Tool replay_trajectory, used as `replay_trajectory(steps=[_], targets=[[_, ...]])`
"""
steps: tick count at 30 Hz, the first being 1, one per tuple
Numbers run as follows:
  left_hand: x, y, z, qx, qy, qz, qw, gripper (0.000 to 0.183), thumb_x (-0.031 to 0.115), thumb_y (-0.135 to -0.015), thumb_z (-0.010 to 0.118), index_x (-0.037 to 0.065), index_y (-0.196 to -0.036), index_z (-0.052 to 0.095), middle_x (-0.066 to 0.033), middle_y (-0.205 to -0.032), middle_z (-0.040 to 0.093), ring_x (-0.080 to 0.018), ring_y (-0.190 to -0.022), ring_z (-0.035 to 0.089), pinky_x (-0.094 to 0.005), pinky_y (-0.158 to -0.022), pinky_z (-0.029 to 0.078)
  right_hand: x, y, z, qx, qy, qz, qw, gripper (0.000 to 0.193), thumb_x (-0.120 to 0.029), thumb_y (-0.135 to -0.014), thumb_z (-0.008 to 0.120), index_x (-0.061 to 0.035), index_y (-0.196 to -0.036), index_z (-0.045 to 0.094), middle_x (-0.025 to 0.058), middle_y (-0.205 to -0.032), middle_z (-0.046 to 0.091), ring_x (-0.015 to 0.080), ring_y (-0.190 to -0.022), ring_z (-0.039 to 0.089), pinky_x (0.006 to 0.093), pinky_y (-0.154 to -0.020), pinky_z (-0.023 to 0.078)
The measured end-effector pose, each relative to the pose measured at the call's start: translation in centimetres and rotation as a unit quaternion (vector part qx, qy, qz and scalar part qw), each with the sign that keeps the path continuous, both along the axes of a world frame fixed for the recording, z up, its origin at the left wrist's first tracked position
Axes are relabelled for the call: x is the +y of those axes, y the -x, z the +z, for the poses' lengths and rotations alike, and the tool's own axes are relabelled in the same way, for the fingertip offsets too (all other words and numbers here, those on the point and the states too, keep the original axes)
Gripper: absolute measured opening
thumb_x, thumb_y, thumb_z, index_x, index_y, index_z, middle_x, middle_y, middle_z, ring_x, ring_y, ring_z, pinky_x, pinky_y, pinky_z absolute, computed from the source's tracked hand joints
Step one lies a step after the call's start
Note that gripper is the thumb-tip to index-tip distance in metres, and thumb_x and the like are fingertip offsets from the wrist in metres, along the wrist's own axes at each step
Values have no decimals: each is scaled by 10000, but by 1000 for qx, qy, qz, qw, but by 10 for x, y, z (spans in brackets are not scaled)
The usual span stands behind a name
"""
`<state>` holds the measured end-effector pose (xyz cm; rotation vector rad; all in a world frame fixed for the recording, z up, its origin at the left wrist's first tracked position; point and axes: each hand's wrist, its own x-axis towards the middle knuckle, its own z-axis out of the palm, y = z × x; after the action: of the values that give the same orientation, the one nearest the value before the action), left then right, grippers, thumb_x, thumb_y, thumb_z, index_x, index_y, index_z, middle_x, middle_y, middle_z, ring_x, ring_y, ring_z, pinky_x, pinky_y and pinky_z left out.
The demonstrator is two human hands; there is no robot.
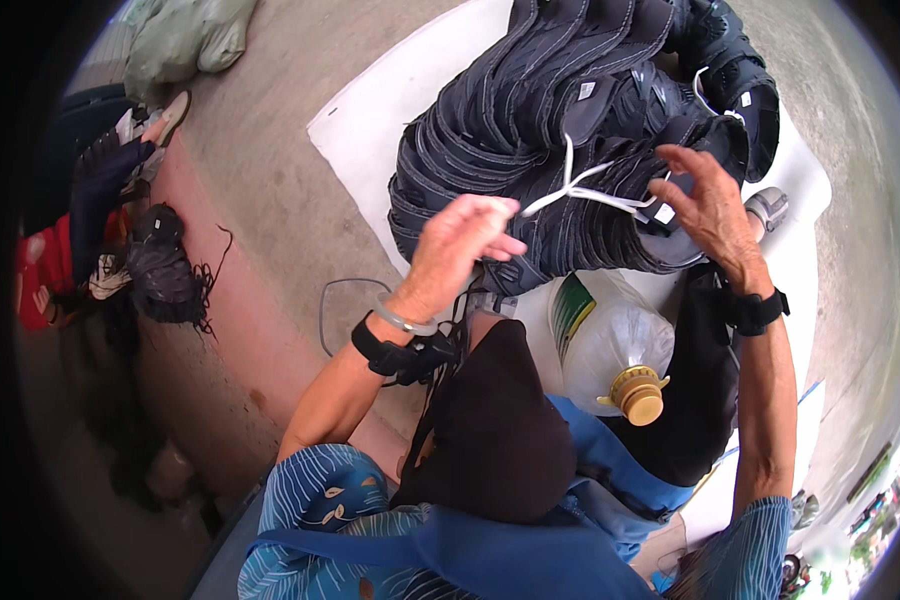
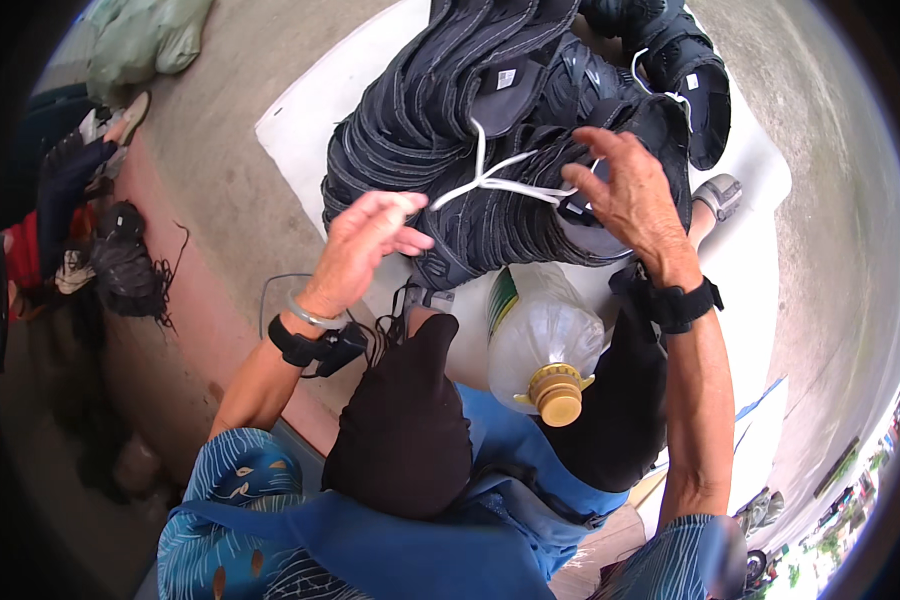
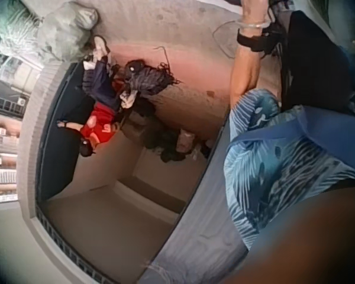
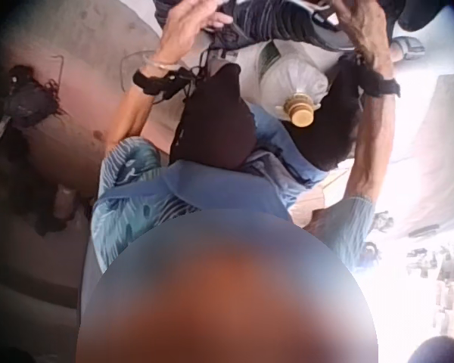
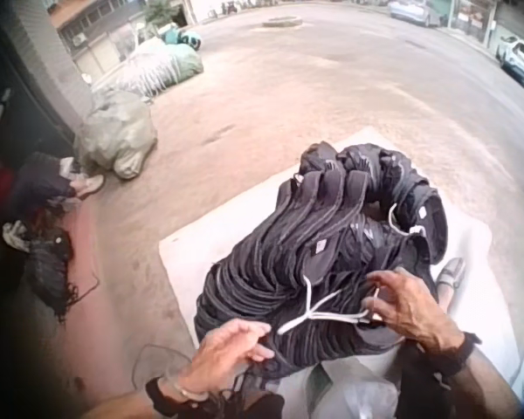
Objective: Bundling pairs of shoes together using white and black laces.
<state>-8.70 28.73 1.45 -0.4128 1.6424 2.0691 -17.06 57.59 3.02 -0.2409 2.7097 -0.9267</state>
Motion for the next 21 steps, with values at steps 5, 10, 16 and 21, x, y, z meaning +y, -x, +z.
replay_trajectory(steps=[5,10,16,21], targets=[[-134,-36,-79,-39,307,221,925,390,365,-880,605,52,-1110,574,-80,-1059,614,-177,-928,596,-321,-789,454,-39,28,15,-21,177,-66,982,420,-288,-855,631,35,-1122,612,151,-889,687,205,-828,661,299,-765,515],[-148,-29,-124,-268,234,162,920,943,709,-758,570,71,-1421,360,-144,-1332,478,-294,-1211,434,-500,-931,362,-66,47,-33,17,102,-2,995,789,-497,-775,679,93,-1258,478,283,-1247,520,349,-1171,524,392,-991,415],[-137,14,-129,-180,-44,93,978,800,484,-821,666,37,-1406,354,-97,-1351,481,-231,-1223,465,-377,-1032,371,-77,64,-42,-94,245,13,965,849,-462,-723,755,116,-1261,441,282,-1232,544,336,-1163,543,377,-1003,413],[-125,15,-106,-126,4,99,987,681,14,-718,623,-7,-1357,390,-82,-1193,558,-177,-1020,551,-321,-913,437,-98,71,-45,-190,82,15,978,874,-573,-719,710,147,-1168,498,298,-1127,594,367,-1115,570,388,-980,430]])
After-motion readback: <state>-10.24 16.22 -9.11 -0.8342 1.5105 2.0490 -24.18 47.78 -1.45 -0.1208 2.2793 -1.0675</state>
